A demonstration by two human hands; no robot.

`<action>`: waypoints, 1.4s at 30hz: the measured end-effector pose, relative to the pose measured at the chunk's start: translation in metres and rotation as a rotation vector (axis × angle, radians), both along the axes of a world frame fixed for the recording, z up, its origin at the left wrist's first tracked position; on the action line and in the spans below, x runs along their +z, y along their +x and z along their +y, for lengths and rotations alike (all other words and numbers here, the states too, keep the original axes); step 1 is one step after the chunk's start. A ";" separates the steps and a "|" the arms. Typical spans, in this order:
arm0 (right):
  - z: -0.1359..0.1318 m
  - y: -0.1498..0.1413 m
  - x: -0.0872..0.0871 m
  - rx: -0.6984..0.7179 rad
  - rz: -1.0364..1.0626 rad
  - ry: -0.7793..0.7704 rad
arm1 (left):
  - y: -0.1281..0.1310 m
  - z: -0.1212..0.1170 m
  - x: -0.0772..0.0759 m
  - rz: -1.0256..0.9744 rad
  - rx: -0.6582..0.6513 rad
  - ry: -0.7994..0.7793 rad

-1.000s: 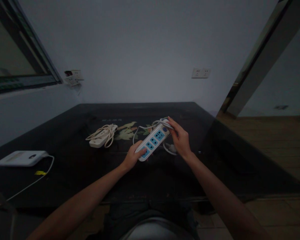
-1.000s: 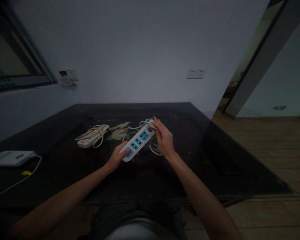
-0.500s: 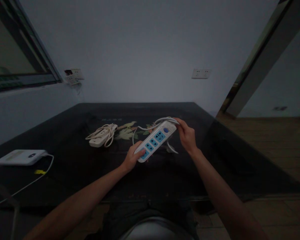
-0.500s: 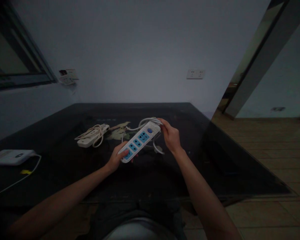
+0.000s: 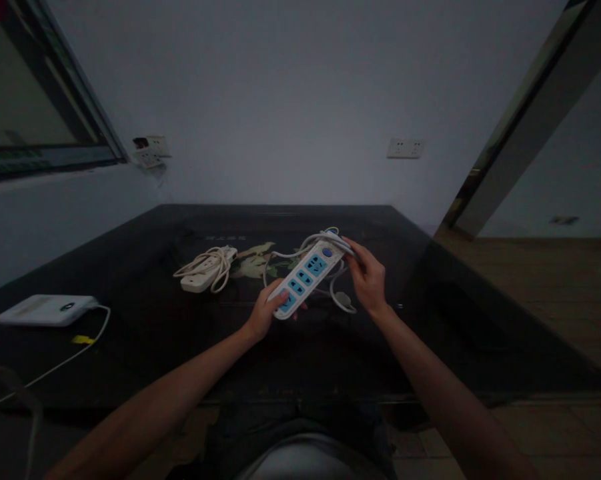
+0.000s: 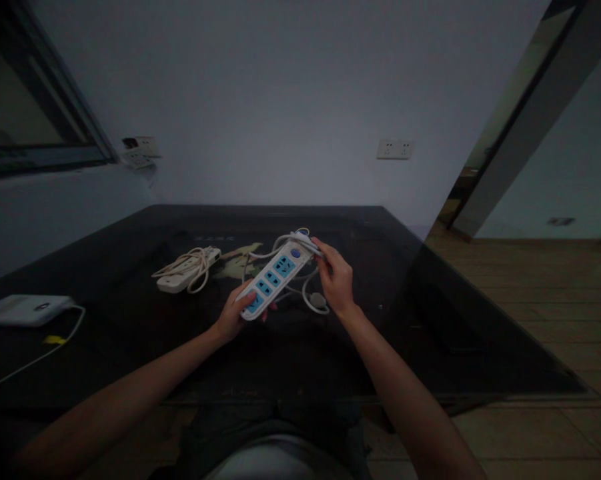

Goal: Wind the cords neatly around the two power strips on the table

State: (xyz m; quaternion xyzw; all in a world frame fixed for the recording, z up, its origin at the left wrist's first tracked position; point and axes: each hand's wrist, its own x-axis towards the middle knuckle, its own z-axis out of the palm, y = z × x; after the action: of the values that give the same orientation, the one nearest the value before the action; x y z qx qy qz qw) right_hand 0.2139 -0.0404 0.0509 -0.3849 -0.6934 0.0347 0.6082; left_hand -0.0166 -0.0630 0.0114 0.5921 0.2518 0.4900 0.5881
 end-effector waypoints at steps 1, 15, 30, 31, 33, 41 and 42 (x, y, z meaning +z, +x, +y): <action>0.000 -0.002 -0.001 -0.012 0.011 -0.006 | 0.001 0.000 0.000 -0.016 0.004 -0.014; -0.004 -0.014 -0.008 -0.068 -0.039 -0.036 | 0.000 0.003 -0.003 -0.053 -0.008 -0.026; -0.007 -0.022 -0.018 0.036 -0.173 0.008 | 0.000 0.005 0.000 -0.104 -0.017 -0.122; -0.007 -0.021 -0.019 0.043 -0.190 0.013 | 0.000 0.005 0.000 -0.107 -0.025 -0.127; -0.008 -0.020 -0.019 0.057 -0.222 0.020 | -0.001 0.005 0.000 -0.118 -0.043 -0.137; -0.013 -0.022 -0.019 0.086 -0.305 0.015 | -0.002 0.009 -0.002 -0.157 -0.053 -0.169; -0.014 -0.023 -0.020 0.082 -0.315 0.023 | -0.003 0.009 -0.002 -0.163 -0.058 -0.173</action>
State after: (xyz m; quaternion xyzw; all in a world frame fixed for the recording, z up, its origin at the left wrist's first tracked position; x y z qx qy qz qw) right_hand 0.1912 -0.0542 0.0309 -0.3500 -0.7957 -0.0095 0.4942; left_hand -0.0194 -0.0540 0.0097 0.5044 0.2272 0.4957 0.6695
